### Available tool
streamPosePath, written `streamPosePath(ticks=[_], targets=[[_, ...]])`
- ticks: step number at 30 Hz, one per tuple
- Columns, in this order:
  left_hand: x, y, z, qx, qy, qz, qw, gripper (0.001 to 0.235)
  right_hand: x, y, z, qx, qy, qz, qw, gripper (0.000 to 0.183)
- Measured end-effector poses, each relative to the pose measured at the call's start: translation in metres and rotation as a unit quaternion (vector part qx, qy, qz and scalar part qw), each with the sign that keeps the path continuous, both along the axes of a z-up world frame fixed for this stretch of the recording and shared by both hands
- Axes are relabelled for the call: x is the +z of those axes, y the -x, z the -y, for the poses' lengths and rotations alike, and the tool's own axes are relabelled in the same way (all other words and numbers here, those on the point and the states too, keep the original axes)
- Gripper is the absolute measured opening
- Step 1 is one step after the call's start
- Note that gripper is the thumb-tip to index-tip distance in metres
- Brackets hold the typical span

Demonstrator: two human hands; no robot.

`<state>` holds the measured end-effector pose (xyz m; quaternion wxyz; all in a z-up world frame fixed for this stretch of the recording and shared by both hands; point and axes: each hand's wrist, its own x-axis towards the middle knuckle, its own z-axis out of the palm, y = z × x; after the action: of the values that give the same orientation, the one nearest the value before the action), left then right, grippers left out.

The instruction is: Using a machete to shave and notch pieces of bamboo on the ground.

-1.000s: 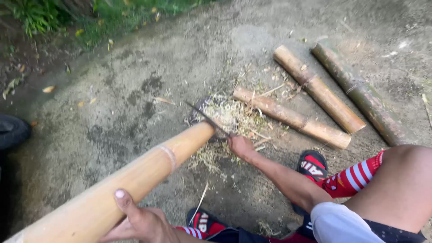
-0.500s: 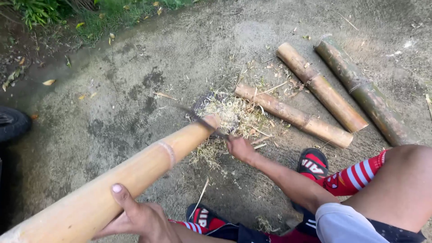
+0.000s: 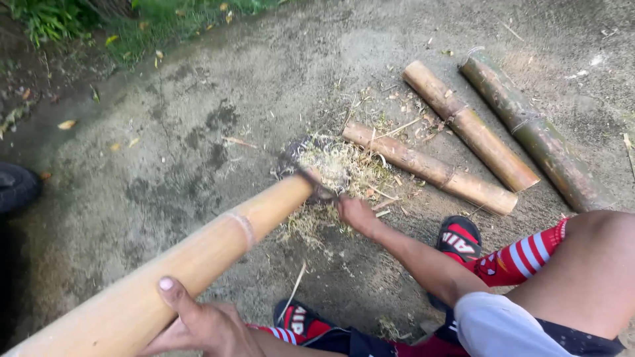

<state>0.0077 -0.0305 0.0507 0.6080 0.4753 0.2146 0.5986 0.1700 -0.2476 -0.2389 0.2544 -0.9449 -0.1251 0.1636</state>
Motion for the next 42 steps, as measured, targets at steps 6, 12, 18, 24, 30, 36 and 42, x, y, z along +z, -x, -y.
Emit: streamPosePath(ticks=[6, 12, 18, 24, 30, 36, 42], targets=[[-0.009, -0.001, -0.006, -0.030, -0.049, 0.011, 0.998, 0.101, 0.023, 0.001, -0.008, -0.030, 0.005, -0.113, 0.993, 0.037], [-0.033, 0.004, -0.025, -0.068, -0.087, 0.035, 0.993, 0.109, 0.004, -0.012, 0.005, -0.092, -0.061, -0.112, 0.988, 0.043], [-0.030, 0.001, -0.026, -0.058, -0.037, 0.045, 0.997, 0.115, 0.018, 0.008, -0.002, -0.025, -0.068, -0.094, 0.993, 0.036], [-0.028, 0.004, -0.020, -0.052, -0.047, 0.040, 0.997, 0.111, 0.013, 0.002, 0.003, -0.110, -0.111, -0.088, 0.984, 0.037], [-0.029, 0.008, -0.018, -0.059, -0.023, 0.046, 0.997, 0.108, 0.004, 0.011, 0.005, -0.030, -0.062, -0.044, 0.997, 0.034], [-0.007, 0.001, -0.017, -0.039, -0.010, 0.039, 0.998, 0.102, -0.098, 0.001, 0.031, -0.080, -0.074, -0.002, 0.994, 0.041], [-0.023, 0.019, -0.037, -0.083, -0.026, 0.119, 0.989, 0.097, -0.054, 0.023, 0.061, -0.238, -0.314, -0.293, 0.871, 0.040]])
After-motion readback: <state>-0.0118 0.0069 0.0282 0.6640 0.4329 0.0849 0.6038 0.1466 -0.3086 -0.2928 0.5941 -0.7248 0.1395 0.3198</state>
